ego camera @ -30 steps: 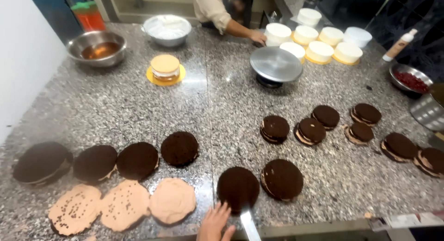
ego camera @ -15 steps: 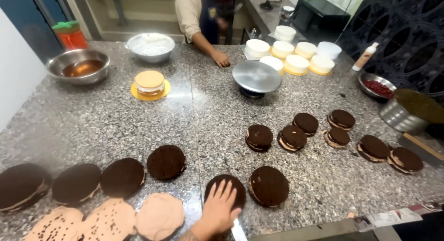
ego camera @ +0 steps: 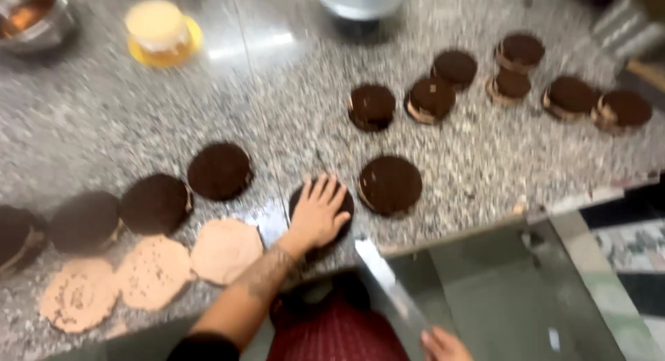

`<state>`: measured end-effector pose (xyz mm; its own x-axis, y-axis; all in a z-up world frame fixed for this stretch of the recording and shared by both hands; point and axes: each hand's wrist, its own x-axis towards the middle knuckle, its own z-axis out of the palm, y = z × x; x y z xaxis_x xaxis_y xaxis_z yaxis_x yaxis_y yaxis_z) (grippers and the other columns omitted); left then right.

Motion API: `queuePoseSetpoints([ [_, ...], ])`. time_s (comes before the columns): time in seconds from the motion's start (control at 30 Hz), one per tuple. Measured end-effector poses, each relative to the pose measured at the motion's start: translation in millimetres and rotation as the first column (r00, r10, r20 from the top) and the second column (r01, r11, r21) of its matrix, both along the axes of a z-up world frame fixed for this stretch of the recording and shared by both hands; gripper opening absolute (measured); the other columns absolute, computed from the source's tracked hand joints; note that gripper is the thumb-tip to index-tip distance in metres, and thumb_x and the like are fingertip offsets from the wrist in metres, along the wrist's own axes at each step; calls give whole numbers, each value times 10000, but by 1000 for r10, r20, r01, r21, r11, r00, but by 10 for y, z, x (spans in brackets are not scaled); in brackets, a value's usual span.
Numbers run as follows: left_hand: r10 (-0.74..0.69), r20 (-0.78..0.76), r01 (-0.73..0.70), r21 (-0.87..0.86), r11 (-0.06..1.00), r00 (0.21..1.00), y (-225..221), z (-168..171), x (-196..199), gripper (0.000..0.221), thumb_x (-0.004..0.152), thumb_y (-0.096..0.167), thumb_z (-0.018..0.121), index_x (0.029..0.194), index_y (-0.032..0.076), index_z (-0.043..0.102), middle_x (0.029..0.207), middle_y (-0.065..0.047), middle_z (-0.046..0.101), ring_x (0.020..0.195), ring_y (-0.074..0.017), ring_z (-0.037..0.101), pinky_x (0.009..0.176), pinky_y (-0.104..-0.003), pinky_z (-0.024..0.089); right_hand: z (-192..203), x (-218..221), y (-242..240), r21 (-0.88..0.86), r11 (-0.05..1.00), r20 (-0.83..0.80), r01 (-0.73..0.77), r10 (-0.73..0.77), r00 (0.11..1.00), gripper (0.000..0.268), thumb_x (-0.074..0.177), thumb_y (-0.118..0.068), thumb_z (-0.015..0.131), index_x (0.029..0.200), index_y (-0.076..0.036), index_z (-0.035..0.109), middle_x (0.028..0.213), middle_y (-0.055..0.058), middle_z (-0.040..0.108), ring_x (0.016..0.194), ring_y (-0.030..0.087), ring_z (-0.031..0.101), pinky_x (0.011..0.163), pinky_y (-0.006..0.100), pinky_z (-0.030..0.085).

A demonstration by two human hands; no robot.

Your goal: The person assembles chocolate layer cakes on a granite worktop, using a long spatula to lift frosted cake bases and placing a plain chocolate cake disc on top of each frosted layer, pressing it lightly and arranging the finished sandwich cakes in rows while moving finished ones aside.

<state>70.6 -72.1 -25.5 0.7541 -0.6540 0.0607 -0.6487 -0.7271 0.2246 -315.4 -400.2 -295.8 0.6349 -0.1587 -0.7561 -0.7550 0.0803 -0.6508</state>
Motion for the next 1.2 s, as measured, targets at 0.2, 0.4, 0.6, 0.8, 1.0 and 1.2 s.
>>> queuePoseSetpoints([
  [0.2, -40, 101, 38, 22, 999, 994, 7, -70, 17, 706, 973, 493, 498, 1542, 86, 405, 1630, -196, 311, 1525, -391, 203, 1217, -577, 109, 1123, 341, 548, -48, 998, -32, -46, 45, 998, 264, 968, -338, 651, 936, -78, 679, 580, 25, 587, 389, 143, 478, 382, 306, 367],
  [0.4, 4, 95, -7, 36, 999, 995, -28, -67, -54, 710, 977, 499, 490, 1549, 89, 397, 1636, -200, 303, 1537, -391, 201, 1228, -577, 102, 1251, 624, 711, -34, 977, -80, -212, 209, 975, 283, 998, -352, 607, 900, -90, 648, 618, 21, 626, 420, 138, 538, 405, 301, 423],
  [0.6, 81, 39, -78, -52, 996, 996, 66, -21, -83, 701, 969, 474, 507, 1523, 54, 413, 1625, -224, 292, 1524, -401, 193, 1215, -569, 99, 1228, 1813, 1170, -55, 963, 78, -265, 268, 960, 283, 1006, -319, 585, 857, -81, 623, 575, 39, 577, 394, 149, 498, 378, 310, 371],
  [0.8, 374, -30, -348, -442, 827, 927, 949, 203, -602, 650, 968, 353, 583, 1476, -34, 462, 1596, -286, 347, 1511, -447, 251, 1224, -529, 172, 1679, 3029, 1451, -26, 986, 186, -166, 167, 968, 277, 1006, -267, 553, 814, -77, 613, 555, 38, 552, 377, 184, 463, 363, 344, 341],
  [1.0, 739, 38, -563, -621, 545, 673, 2247, 139, -1438, 564, 914, 222, 576, 1402, -57, 531, 1497, -326, 457, 1422, -488, 390, 1183, -534, 280, 1503, 3662, 1514, -195, 888, 333, -417, 460, 823, 484, 1039, -298, 467, 681, 4, 590, 466, 117, 525, 340, 224, 451, 359, 372, 367],
  [1.2, 933, -37, -707, -663, 245, 358, 2728, -177, -2437, 499, 1049, 252, 453, 1425, -70, 518, 1562, -298, 438, 1489, -490, 369, 1237, -538, 280, 1251, 3004, 1088, -236, 847, 80, -477, 506, 859, 260, 961, -238, 581, 781, -56, 630, 564, 65, 589, 402, 200, 546, 391, 361, 422],
])
